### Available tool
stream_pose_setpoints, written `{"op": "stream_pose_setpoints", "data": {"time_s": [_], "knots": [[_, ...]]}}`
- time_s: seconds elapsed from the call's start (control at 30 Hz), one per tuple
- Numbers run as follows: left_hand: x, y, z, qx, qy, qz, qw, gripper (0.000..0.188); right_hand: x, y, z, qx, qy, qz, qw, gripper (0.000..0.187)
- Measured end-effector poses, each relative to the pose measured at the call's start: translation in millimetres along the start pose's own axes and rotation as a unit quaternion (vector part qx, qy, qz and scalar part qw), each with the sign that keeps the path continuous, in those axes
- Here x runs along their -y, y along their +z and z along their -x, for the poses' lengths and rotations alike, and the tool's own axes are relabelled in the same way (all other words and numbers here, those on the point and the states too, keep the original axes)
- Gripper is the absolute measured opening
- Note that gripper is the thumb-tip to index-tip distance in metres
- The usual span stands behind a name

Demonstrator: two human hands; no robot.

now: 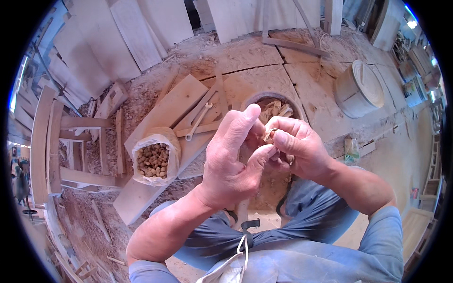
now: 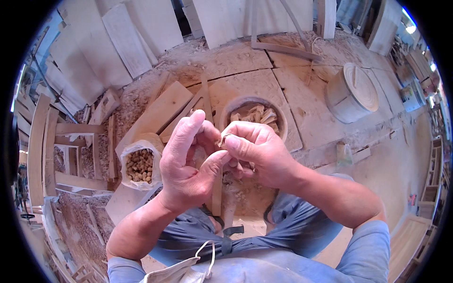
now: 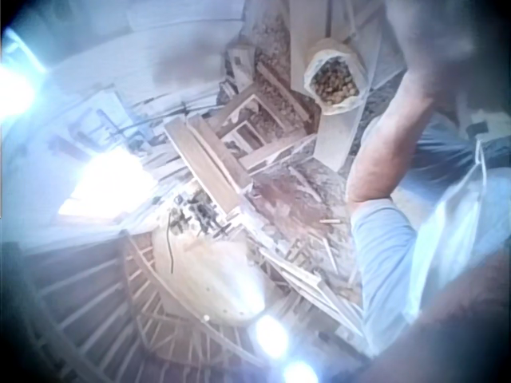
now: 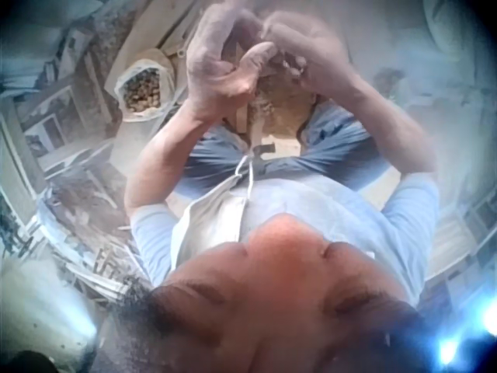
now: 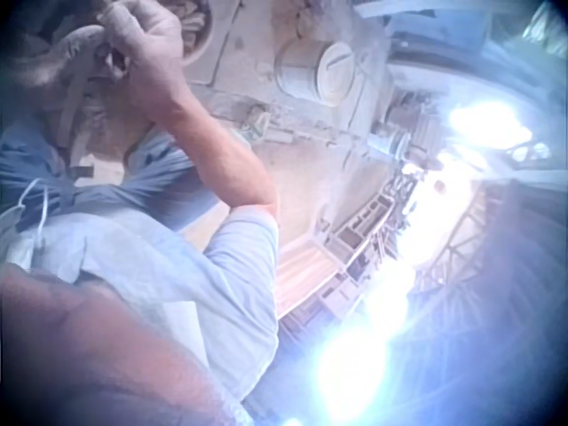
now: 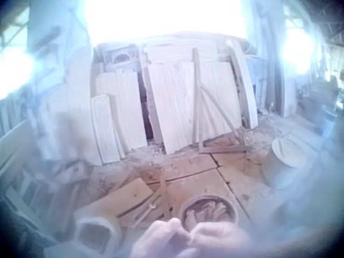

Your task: The person sits on the floor and peels the outer shells off small nuts by hand. They pick up nuts from a white sack, remove the shells, and place the peeled nuts into a wooden bowl.

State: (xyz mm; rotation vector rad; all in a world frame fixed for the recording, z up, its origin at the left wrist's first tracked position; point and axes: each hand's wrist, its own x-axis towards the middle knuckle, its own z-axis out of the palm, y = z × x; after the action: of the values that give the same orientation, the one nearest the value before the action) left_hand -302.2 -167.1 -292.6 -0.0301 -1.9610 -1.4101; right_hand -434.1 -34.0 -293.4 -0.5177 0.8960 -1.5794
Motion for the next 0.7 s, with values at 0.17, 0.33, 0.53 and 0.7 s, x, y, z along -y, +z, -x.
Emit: {"op": "stream_pose_setpoints", "data": {"time_s": [0.17, 0.33, 0.53, 0.7], "knots": [[2, -1, -1, 0.030, 0.058, -0.039, 0.997, 0.069, 8, -2, 4, 0.008, 0.034, -0.005, 0.999, 0.025], [2, -3, 3, 0.045, 0.056, -0.029, 0.997, 0.071, 9, 2, 4, -0.004, 0.044, 0.000, 0.999, 0.027], [-4, 3, 3, 0.027, -0.022, 0.004, 0.999, 0.065, 4, 8, 6, -0.049, 0.054, -0.037, 0.997, 0.023], [-6, 15, 3, -0.048, -0.087, 0.059, 0.993, 0.056, -2, 10, 3, -0.060, 0.066, -0.065, 0.994, 0.022]]}}
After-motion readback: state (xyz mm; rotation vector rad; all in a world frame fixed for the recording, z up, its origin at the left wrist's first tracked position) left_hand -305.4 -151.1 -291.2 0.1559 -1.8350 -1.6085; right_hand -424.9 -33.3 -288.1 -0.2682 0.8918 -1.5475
